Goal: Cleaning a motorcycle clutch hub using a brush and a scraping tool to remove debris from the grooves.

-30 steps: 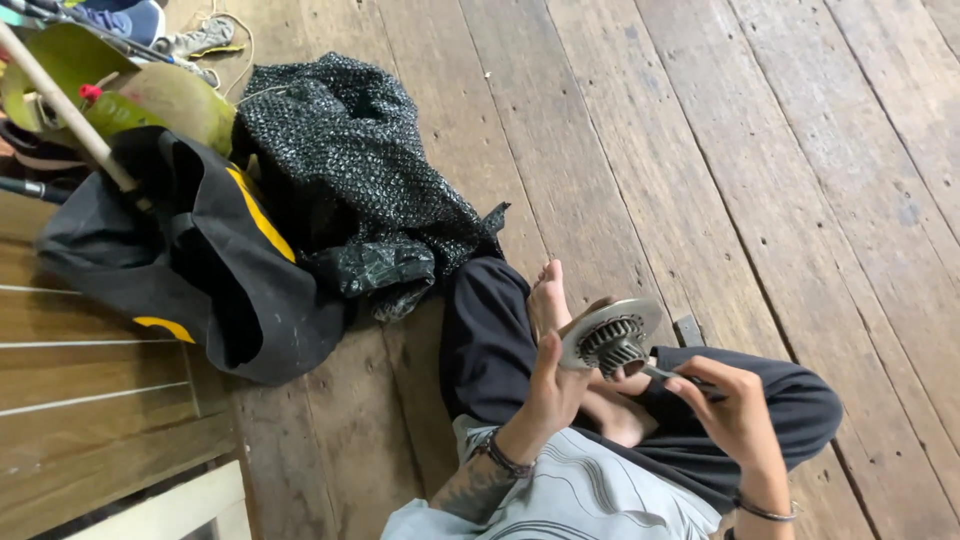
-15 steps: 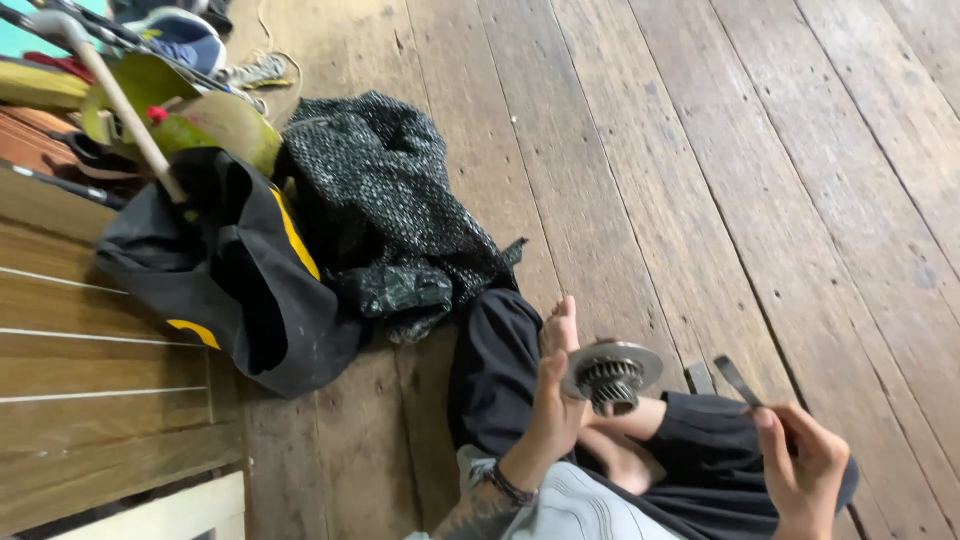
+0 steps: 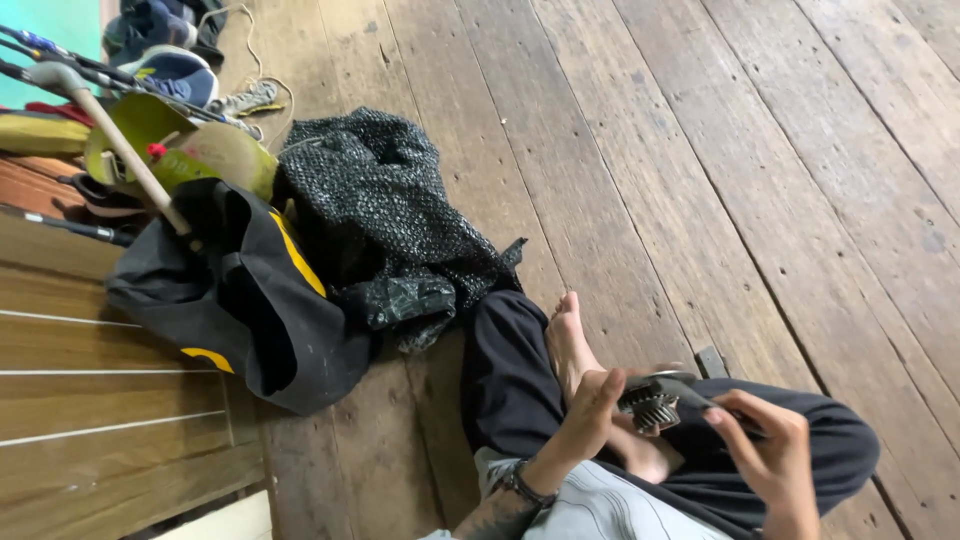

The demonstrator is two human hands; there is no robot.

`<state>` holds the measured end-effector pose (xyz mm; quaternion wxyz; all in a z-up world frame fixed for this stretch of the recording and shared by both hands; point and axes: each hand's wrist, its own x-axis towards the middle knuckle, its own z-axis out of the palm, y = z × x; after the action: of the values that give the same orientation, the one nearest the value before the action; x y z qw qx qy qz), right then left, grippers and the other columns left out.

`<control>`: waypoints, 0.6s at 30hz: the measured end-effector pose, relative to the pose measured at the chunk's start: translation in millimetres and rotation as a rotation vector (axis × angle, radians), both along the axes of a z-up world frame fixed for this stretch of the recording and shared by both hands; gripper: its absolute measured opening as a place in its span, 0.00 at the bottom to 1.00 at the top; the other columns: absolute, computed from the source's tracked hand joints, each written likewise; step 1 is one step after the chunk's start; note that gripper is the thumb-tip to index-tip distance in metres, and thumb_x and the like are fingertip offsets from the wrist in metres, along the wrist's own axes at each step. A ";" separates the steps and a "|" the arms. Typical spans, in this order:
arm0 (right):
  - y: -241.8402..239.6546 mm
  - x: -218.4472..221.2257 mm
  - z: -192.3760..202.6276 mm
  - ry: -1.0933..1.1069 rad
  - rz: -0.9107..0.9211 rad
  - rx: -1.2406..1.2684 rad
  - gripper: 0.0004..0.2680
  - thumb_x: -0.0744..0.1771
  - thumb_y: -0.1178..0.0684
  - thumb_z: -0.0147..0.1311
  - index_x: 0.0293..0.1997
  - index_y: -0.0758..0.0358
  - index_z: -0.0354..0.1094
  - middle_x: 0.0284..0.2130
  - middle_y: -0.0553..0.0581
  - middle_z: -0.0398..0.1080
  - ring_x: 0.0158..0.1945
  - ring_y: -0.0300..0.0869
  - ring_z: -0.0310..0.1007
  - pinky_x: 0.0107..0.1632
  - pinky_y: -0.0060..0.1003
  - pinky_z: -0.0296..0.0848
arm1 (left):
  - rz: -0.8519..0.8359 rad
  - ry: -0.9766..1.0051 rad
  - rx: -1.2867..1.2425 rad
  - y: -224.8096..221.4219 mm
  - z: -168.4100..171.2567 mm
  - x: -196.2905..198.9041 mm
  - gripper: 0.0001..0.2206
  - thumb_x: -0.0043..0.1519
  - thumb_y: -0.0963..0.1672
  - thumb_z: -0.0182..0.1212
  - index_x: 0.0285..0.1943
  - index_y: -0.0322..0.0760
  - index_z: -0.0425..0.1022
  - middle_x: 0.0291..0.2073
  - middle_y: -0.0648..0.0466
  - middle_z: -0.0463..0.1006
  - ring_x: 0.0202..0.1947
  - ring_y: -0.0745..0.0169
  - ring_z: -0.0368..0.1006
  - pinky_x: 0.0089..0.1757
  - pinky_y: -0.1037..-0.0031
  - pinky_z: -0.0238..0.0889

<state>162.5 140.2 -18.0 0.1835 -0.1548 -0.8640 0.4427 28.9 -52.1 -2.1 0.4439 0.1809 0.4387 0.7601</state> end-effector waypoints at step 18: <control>15.0 13.7 -45.6 -0.081 -0.157 0.046 0.07 0.62 0.53 0.66 0.36 0.65 0.77 0.36 0.53 0.80 0.62 0.49 0.75 0.63 0.40 0.71 | -0.092 0.398 -0.071 -1.9 16.1 -13.6 0.38 0.70 0.63 0.33 0.68 0.34 0.74 0.31 0.56 0.77 0.24 0.76 0.68 0.25 0.89 0.57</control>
<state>176.2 155.2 -63.7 0.1859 -0.2353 -0.8659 0.4004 15.3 -54.0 14.0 0.3888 0.3316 0.5357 0.6722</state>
